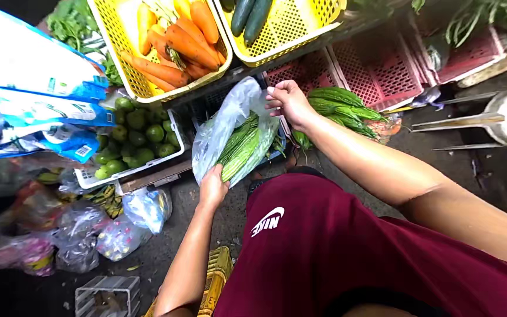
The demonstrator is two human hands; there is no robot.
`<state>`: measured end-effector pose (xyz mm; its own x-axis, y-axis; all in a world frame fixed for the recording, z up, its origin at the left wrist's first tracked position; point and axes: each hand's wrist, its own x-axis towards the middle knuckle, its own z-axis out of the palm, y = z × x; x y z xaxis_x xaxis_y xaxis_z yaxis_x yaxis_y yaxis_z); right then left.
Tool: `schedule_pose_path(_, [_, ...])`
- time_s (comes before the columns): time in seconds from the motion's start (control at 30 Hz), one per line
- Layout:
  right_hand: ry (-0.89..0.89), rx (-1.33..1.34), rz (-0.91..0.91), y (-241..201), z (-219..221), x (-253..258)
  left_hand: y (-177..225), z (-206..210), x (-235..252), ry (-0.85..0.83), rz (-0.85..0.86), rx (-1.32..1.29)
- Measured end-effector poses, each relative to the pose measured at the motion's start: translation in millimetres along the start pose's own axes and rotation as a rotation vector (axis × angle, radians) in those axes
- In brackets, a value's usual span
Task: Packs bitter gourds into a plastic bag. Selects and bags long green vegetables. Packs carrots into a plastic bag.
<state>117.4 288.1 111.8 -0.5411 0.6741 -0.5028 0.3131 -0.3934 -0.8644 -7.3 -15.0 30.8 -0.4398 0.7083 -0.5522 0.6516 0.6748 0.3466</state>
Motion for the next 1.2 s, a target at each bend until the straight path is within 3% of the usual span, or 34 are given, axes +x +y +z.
schedule_pose_path(0.07, [-0.112,-0.370,-0.134,5,-1,-11,-7,-8,4,0.066,-0.021,-0.037])
schedule_pose_path(0.23, [-0.671,-1.297,-0.430,45,42,-23,-9,-7,5,0.023,0.088,-0.011])
schedule_pose_path(0.4, [-0.969,-1.468,-0.442,92,91,-23,-6,5,-12,0.040,0.095,-0.011])
schedule_pose_path(0.5, [-0.948,-1.357,-0.423,98,73,-17,-16,7,-24,0.080,-0.022,-0.059])
schedule_pose_path(0.6, [-0.909,-1.100,-0.551,85,52,-22,-22,19,-31,0.112,-0.055,-0.103])
schedule_pose_path(0.73, [-0.879,-0.554,-0.571,0,44,-58,-25,37,-30,0.103,0.084,0.051])
schedule_pose_path(0.8, [-0.864,-0.430,-0.566,-51,24,-77,-22,46,-31,0.129,0.131,0.078])
schedule_pose_path(0.9, [-0.744,-0.772,-0.543,-100,-35,-75,-9,52,-39,0.162,0.105,0.069])
schedule_pose_path(0.97, [-0.664,-1.079,-0.346,-107,-83,-51,6,58,-47,0.216,0.061,0.006])
schedule_pose_path(1.1, [-0.448,-1.329,0.016,-48,-181,45,26,80,-54,0.287,0.006,-0.021])
schedule_pose_path(1.2, [-0.368,-1.429,0.190,1,-226,121,42,91,-59,0.252,-0.078,0.018])
